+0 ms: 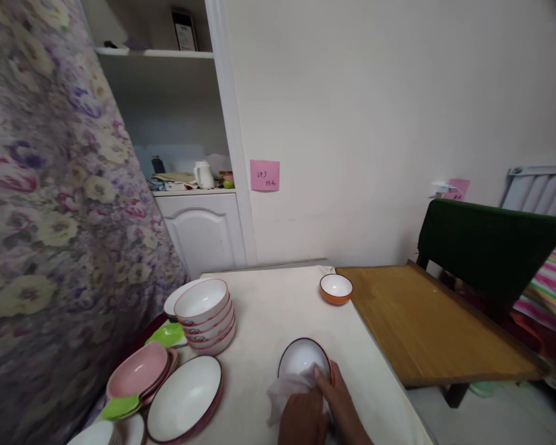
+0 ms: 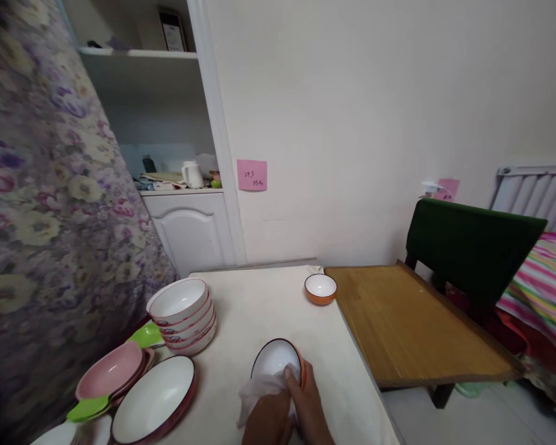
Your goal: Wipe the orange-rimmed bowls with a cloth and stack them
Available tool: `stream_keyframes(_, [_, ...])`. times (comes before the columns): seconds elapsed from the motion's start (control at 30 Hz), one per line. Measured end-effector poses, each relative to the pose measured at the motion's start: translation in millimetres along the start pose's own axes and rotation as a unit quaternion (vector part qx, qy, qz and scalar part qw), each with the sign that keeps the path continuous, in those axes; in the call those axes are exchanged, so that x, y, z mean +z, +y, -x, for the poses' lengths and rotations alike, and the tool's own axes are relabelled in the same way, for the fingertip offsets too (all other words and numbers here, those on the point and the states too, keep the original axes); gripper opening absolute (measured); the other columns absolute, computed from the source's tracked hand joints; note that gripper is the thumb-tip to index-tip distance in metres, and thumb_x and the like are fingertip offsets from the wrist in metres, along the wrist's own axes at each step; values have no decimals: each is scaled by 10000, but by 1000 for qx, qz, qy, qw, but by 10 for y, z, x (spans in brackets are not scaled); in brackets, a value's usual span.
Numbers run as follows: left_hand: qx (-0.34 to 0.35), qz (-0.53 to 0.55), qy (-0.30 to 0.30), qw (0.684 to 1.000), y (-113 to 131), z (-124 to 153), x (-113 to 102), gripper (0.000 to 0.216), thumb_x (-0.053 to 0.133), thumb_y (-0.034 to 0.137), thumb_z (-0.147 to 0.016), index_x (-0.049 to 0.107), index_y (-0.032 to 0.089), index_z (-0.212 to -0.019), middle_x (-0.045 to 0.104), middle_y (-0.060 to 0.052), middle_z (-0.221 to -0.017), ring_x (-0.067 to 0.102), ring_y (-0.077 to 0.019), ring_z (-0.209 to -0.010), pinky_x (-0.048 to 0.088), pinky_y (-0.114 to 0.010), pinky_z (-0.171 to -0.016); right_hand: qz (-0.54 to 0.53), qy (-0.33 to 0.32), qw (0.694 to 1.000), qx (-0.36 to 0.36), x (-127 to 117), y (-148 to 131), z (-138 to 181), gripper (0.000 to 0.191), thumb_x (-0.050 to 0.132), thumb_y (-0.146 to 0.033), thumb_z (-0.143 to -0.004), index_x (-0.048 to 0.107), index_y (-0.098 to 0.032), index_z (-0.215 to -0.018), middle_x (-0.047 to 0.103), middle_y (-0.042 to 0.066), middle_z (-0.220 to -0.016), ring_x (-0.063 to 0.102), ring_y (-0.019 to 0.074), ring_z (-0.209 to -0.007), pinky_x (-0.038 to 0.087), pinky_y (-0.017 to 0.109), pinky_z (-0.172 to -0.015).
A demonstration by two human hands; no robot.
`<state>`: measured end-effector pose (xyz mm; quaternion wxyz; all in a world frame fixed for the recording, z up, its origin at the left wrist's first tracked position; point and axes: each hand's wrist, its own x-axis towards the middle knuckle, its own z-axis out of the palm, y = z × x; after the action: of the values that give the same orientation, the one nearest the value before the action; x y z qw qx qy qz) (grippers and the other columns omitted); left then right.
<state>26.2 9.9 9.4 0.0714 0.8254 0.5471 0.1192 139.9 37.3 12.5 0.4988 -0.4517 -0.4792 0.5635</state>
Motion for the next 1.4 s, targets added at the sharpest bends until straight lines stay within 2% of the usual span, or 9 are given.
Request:
stream_keyframes(0.23, [108, 26, -35, 993, -357, 146, -282, 318, 520, 162, -815, 586, 277, -1103, 662, -17, -1198, 578, -202, -1126, 332, -431, -1067, 68, -40, 997, 7, -110, -43, -161, 496, 586, -541, -756, 556, -176, -1091, 670, 67, -1042, 598, 258, -1013, 425, 364, -923])
stream_keyframes(0.43, [-46, 9, 38, 998, 10, 82, -63, 288, 385, 160, -852, 616, 133, -1022, 718, -136, -940, 662, -266, -861, 522, -409, -761, 25, 9, 1000, 0, 54, 63, -19, 544, 588, -521, -769, 471, -219, -1206, 618, 50, -1139, 554, 234, -1091, 405, 326, -961])
stream_keyframes(0.53, [24, 31, 34, 999, -22, 67, 105, 339, 457, 176, -846, 532, 160, -1176, 688, -115, -1107, 647, -237, -971, 511, -374, -836, 4, 0, 1000, 27, -12, 60, -26, 511, 476, -608, -800, 551, -217, -1121, 660, 36, -992, 590, 236, -995, 444, 350, -892])
stream_keyframes(0.7, [123, 18, 14, 992, -368, 167, 59, 244, 529, 170, -849, 594, 245, -1072, 674, -27, -1180, 587, -222, -1125, 361, -463, -1049, 51, -22, 998, 27, -152, 28, -135, 516, 543, -627, -732, 618, -192, -999, 692, 53, -935, 614, 257, -930, 448, 375, -863])
stream_keyframes(0.87, [16, 10, 7, 1000, -113, 137, -72, 221, 480, 141, -836, 622, 178, -1001, 719, -80, -991, 657, -245, -918, 504, -424, -855, 26, 1, 1000, 1, -36, 15, -35, 569, 649, -510, -712, 513, -210, -1176, 648, 62, -1127, 582, 252, -1072, 428, 342, -945])
stream_keyframes(0.97, [-17, 17, 8, 1000, 79, 75, -86, 296, 445, 156, -834, 586, 125, -1092, 701, -130, -1008, 649, -274, -905, 524, -437, -790, 0, 15, 1000, -6, 14, 29, 6, 568, 584, -514, -774, 451, -219, -1241, 622, 64, -1178, 555, 241, -1125, 407, 347, -985])
stream_keyframes(1.1, [34, 43, -50, 997, -80, 104, -180, 344, 532, 142, -797, 568, 186, -1136, 683, -88, -1131, 621, -251, -1047, 447, -462, -958, 35, -11, 999, 6, -61, 31, -78, 517, 518, -562, -795, 521, -202, -1165, 656, 64, -1109, 569, 249, -1091, 394, 383, -991])
stream_keyframes(1.23, [94, 30, -48, 994, -322, 199, -297, 288, 489, 168, -854, 583, 244, -1116, 655, -45, -1212, 550, -226, -1171, 313, -500, -1074, 51, -31, 998, 2, -95, 19, -128, 537, 606, -554, -728, 555, -210, -1138, 661, 56, -1105, 574, 260, -1083, 403, 366, -980])
stream_keyframes(1.4, [-48, 31, -10, 998, -15, 149, -241, 263, 425, 158, -847, 634, 116, -1001, 707, -132, -999, 644, -265, -926, 497, -436, -853, 19, 10, 1000, -2, 26, 61, -6, 647, 679, -517, -674, 492, -223, -1219, 638, 55, -1147, 571, 264, -1086, 430, 340, -946])
